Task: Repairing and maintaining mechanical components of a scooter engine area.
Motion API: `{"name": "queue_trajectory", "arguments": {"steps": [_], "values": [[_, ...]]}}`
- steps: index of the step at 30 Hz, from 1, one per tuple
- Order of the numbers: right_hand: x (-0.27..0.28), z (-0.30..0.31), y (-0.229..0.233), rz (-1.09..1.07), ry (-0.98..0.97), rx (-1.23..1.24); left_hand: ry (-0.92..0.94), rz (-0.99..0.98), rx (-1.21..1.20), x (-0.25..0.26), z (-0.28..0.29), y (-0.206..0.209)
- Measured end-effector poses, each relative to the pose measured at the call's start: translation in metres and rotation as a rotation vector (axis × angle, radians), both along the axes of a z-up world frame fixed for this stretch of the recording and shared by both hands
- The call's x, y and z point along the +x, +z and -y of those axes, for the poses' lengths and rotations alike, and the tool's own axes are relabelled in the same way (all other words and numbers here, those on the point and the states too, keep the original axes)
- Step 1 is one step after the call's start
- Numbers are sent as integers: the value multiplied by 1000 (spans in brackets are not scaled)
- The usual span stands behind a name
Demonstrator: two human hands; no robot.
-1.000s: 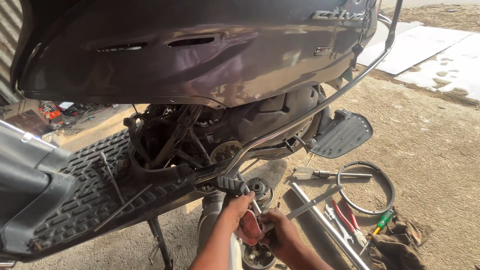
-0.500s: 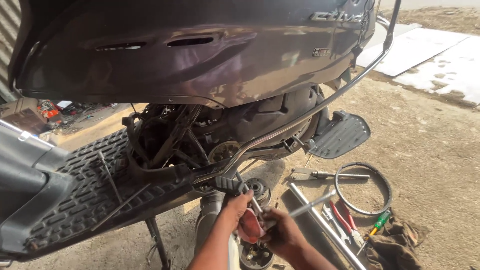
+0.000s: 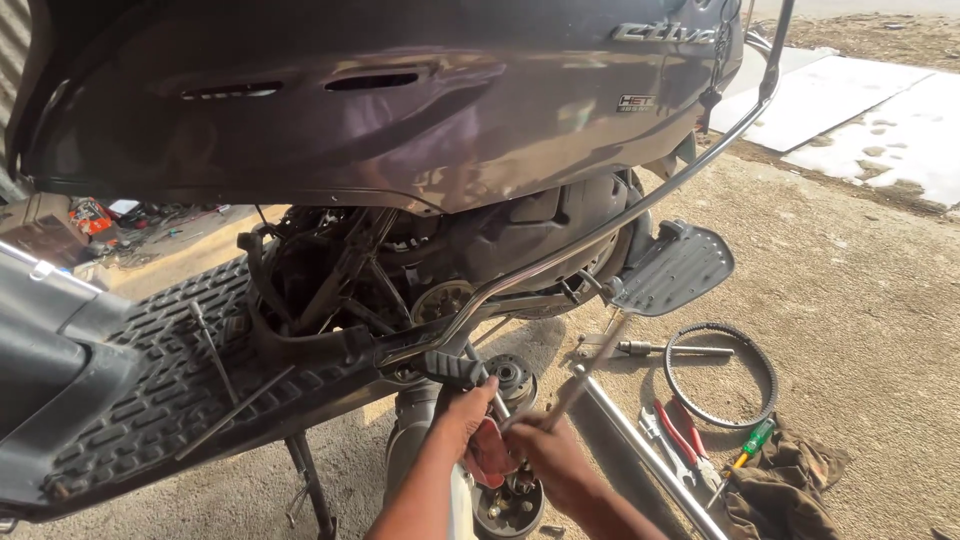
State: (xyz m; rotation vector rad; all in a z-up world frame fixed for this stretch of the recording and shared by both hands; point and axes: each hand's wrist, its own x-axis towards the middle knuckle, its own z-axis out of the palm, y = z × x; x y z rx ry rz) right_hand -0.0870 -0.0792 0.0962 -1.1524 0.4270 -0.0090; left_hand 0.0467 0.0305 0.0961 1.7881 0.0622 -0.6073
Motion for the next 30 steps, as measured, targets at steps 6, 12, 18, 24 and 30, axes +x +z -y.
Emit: {"name": "queue_trajectory", "arguments": {"steps": [6, 12, 18, 24, 30], "values": [[-8, -1, 24, -146, -203, 872, 3, -72, -168, 20, 13, -44], [-3, -7, 15, -13, -121, 124, -124, 73, -103, 19, -8, -20], [5, -10, 17, 161, -56, -751, -112, 92, -88, 22, 0, -25], [11, -2, -3, -87, -122, 566, -35, 260, -175, 35, 8, -63], [3, -9, 9, -71, -212, 763, -2, 142, -259, 38, 14, -70]]}}
